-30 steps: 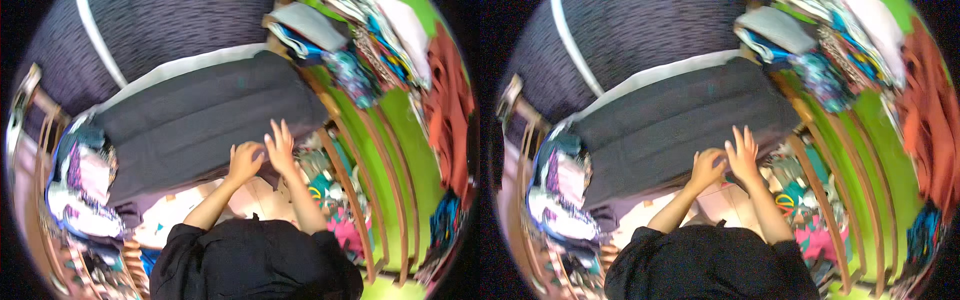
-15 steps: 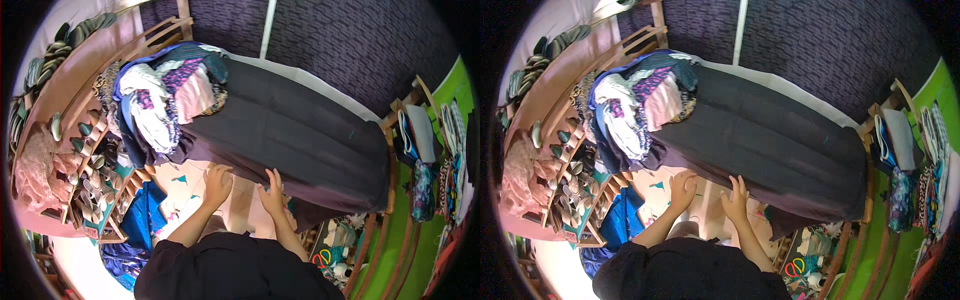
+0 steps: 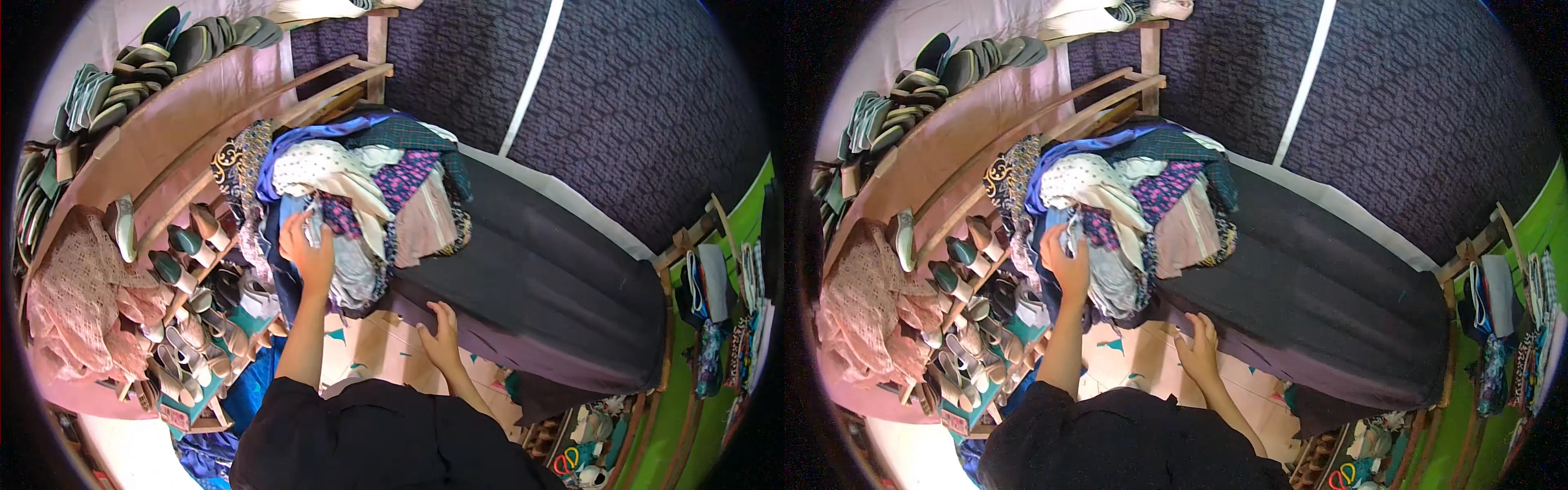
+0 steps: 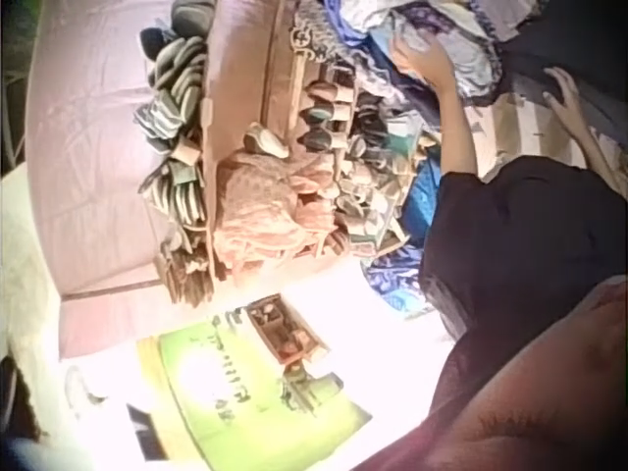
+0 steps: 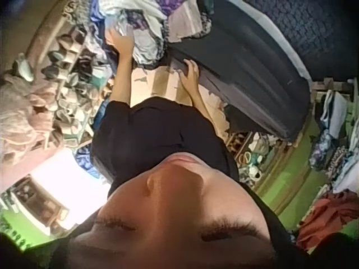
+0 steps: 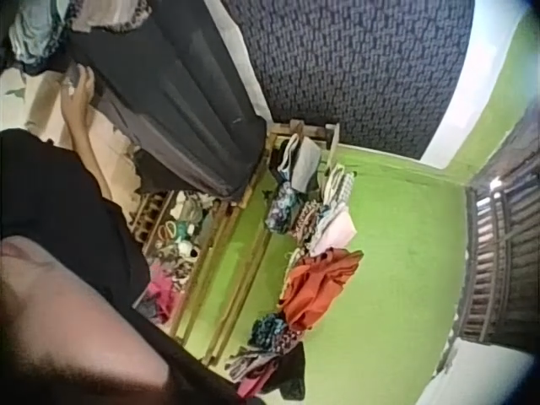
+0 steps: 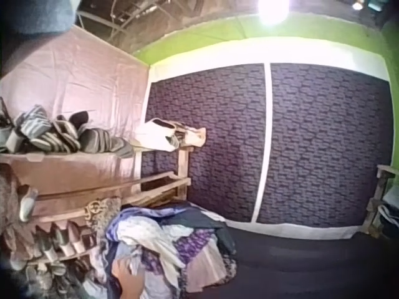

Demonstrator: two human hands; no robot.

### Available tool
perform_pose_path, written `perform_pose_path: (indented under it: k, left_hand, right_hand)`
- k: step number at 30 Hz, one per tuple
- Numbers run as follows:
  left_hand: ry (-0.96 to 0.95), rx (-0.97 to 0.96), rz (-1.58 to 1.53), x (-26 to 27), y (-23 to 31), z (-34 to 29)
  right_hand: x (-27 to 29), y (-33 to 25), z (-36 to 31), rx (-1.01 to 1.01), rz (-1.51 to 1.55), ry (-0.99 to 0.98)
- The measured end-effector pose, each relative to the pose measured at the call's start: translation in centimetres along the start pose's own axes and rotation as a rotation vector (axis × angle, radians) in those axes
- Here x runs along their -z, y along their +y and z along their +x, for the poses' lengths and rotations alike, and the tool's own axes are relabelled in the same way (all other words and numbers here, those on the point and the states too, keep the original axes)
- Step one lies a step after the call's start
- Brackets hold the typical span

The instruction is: The person is folding different pieces of clothing on a flat surface and putting them aside.

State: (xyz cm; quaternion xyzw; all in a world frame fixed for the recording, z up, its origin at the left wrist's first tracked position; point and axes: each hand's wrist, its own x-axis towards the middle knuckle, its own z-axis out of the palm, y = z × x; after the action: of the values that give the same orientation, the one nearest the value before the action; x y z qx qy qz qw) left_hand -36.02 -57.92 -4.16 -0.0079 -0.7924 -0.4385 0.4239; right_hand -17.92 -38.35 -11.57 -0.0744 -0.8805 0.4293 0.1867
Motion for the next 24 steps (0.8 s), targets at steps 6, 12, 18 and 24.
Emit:
perform_pose_path:
  k: [6, 12, 18, 24]
  left_hand:
    - [0.115, -0.111, 0.358, 0.6, -6.9, 11.7]
    - [-0.283, -0.293, 0.779, -1.6, -10.2, 16.5]
    - [-0.111, -0.333, 0.380, -0.8, -7.6, 21.6]
    - [-0.328, -0.154, -0.721, 2.0, 7.3, 19.6]
  right_hand:
    - [-3.4, -3.7, 4.7, 0.081, 0.031, 0.075]
    - [-5.5, -5.3, 5.9, 0.071, 0.040, 0.071]
    - [-6.1, -6.5, 7.1, 0.099, 0.038, 0.050]
    - [-5.0, -9.4, 7.8, 0.166, 0.221, 0.182]
